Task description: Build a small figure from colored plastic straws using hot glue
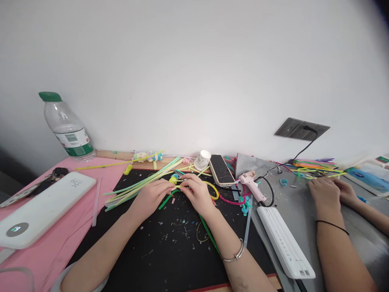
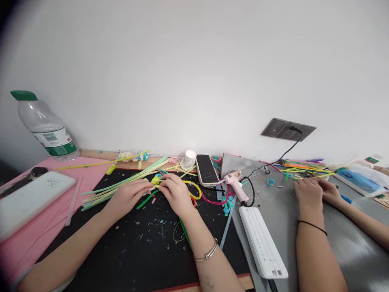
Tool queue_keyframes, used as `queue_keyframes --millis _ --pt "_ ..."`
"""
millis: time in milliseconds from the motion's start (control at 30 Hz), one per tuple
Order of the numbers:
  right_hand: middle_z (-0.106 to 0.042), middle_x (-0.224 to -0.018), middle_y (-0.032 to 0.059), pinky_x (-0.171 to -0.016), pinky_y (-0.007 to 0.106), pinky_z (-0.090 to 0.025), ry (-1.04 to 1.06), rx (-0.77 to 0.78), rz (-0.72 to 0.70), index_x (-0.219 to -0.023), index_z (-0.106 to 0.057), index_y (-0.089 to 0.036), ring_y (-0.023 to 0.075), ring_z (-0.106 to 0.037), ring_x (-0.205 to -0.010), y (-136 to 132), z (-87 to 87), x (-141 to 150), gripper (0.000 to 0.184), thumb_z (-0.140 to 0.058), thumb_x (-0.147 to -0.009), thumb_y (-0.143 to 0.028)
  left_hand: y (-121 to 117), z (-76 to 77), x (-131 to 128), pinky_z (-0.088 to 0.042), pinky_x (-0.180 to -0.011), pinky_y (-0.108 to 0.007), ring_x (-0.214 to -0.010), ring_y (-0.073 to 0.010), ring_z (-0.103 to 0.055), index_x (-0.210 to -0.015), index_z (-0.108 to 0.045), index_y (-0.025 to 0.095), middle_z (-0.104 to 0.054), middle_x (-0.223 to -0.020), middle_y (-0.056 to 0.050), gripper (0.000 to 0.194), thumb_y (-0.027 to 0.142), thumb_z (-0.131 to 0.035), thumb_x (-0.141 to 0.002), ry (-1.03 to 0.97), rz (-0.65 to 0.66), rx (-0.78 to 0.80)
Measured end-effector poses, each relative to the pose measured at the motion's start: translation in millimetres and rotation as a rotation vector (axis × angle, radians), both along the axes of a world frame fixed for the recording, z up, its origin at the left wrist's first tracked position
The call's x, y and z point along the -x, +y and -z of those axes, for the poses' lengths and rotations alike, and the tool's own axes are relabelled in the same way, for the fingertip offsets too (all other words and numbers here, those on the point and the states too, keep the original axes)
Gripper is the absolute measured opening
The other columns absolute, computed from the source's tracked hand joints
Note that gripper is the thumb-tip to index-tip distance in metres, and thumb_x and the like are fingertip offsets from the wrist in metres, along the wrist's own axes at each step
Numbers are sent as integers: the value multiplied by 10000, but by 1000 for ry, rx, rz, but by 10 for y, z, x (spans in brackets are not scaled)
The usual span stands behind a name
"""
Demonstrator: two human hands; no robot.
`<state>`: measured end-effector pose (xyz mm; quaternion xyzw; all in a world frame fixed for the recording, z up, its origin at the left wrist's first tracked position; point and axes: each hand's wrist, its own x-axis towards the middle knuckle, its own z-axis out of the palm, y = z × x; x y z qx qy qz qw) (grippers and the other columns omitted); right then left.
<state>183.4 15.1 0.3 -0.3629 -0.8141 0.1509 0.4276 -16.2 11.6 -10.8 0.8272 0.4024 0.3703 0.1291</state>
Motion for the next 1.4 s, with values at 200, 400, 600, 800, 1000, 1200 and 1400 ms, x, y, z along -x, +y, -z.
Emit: queue_keyframes --millis 200,400,600,800,1000,1200,1400 --pt "-632 -1056 86 -878 330 -486 7 29 -1 -831 -630 -195 191 -607 -1006 -6 -2 0 96 -555 -887 -175 -7 -4 0 -515 -765 -265 -833 -161 -652 -919 -660 202 -708 -906 -45 271 220 -390 -938 -8 8 8" --pt "-628 -1059 89 -885 331 -484 9 42 -3 -825 -622 -194 190 -605 -1005 1 5 4 99 -551 -892 -178 -15 -21 -12 -512 -744 -261 -823 -161 -653 -909 -658 207 -706 -897 -43 282 231 -379 -943 -7 16 23" --pt "-626 -1057 85 -887 329 -483 9 38 -10 -820 -620 -198 187 -604 -1005 8 24 -3 112 -541 -896 -175 -30 -75 -31 -497 -696 -253 -758 -154 -646 -906 -648 204 -697 -831 -34 285 244 -370 -950 3 17 10" --pt "-630 -1024 81 -866 317 -491 19 10 5 -807 -623 -199 182 -610 -973 4 17 35 125 -538 -893 -168 -37 -86 -32 -487 -691 -244 -720 -145 -632 -874 -647 203 -686 -779 -20 252 248 -408 -937 -8 -9 37" --pt "-630 -1011 81 -862 303 -495 45 -8 28 -838 -644 -198 180 -609 -970 36 51 98 115 -544 -894 -188 -48 -82 -3 -492 -715 -251 -758 -154 -646 -886 -656 203 -707 -845 -31 260 271 -410 -937 -8 -57 52" --pt "-622 -1060 83 -891 317 -491 93 29 7 -887 -669 -207 186 -600 -1016 31 42 93 111 -565 -873 -172 -69 -91 28 -500 -730 -251 -836 -177 -663 -865 -659 209 -719 -905 -15 283 286 -396 -938 34 -85 41" --pt "-614 -1093 86 -819 316 -523 138 128 15 -815 -676 -202 192 -619 -961 18 17 73 118 -577 -841 -143 -85 -81 35 -504 -771 -257 -854 -181 -666 -901 -654 209 -717 -914 -18 251 279 -416 -940 49 -88 28"
